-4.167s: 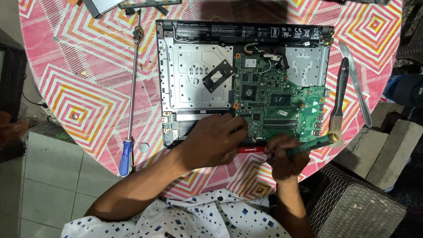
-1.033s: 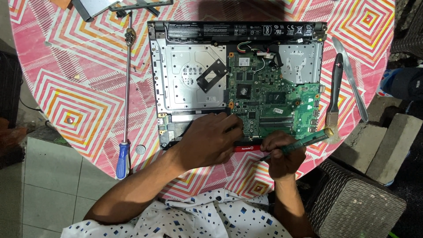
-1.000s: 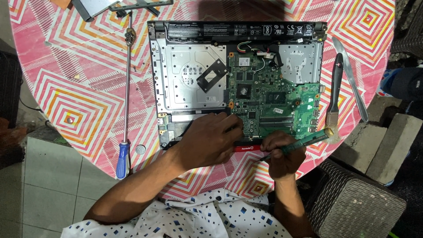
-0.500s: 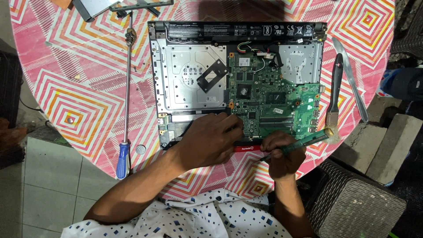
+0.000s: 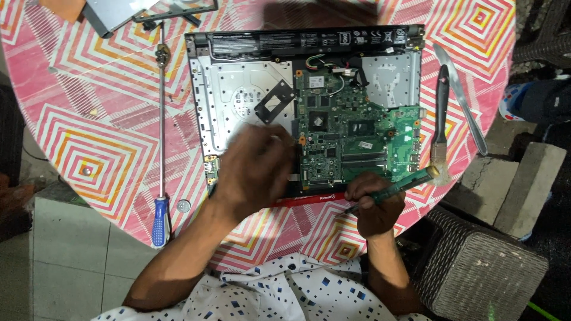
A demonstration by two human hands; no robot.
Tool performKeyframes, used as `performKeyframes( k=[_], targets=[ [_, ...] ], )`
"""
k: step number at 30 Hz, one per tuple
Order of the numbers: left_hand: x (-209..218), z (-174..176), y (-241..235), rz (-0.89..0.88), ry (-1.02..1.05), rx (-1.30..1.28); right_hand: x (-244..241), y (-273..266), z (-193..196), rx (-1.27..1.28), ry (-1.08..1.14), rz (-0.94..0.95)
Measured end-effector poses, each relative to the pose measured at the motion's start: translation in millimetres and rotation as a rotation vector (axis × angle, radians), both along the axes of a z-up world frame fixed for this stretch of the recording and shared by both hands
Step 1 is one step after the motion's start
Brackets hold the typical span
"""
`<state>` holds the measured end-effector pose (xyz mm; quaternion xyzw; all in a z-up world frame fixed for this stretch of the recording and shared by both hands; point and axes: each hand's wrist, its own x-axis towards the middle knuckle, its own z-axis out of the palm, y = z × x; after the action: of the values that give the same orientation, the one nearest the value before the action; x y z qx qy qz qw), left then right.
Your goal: The person uses a screwdriver to remove screws from a laptop motherboard and then detaches a small black component. They then place a copper heat pipe assembly onto the motherboard and install a cooling fan, securing it in place.
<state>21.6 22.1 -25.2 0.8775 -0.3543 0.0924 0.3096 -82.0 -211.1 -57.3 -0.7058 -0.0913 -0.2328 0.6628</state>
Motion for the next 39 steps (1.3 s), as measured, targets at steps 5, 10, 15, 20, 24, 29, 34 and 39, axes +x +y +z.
performKeyframes(
  k=[5, 10, 15, 20, 24, 29, 34, 39],
  targets=[
    [10, 21, 5, 0.256, 0.011, 0.122, -4, -4, -6, 0.009, 0.005, 0.003],
    [8, 24, 4, 0.309, -0.009, 0.170, -10, -3, 0, 0.070, 0.025, -0.017],
    [7, 24, 7, 0.325, -0.030, 0.159, -28, -14, 13, -0.511, 0.134, -0.059],
    [7, 28, 12, 0.326, 0.053, 0.199, -28, 31, 44, -0.750, 0.164, 0.279],
    [7, 26, 14, 0.330, 0.040, 0.213, -37, 48, 44, -0.861, 0.165, 0.363],
    [5, 24, 14, 0.288, 0.018, 0.144, -28, 55, 53, -0.846, 0.094, 0.296],
    [5, 32, 13, 0.247, -0.042, 0.090, -27, 56, 57, -0.781, 0.086, 0.267],
    [2, 31, 14, 0.187, -0.085, -0.099, -27, 60, 55, -0.741, 0.056, 0.227]
  ],
)
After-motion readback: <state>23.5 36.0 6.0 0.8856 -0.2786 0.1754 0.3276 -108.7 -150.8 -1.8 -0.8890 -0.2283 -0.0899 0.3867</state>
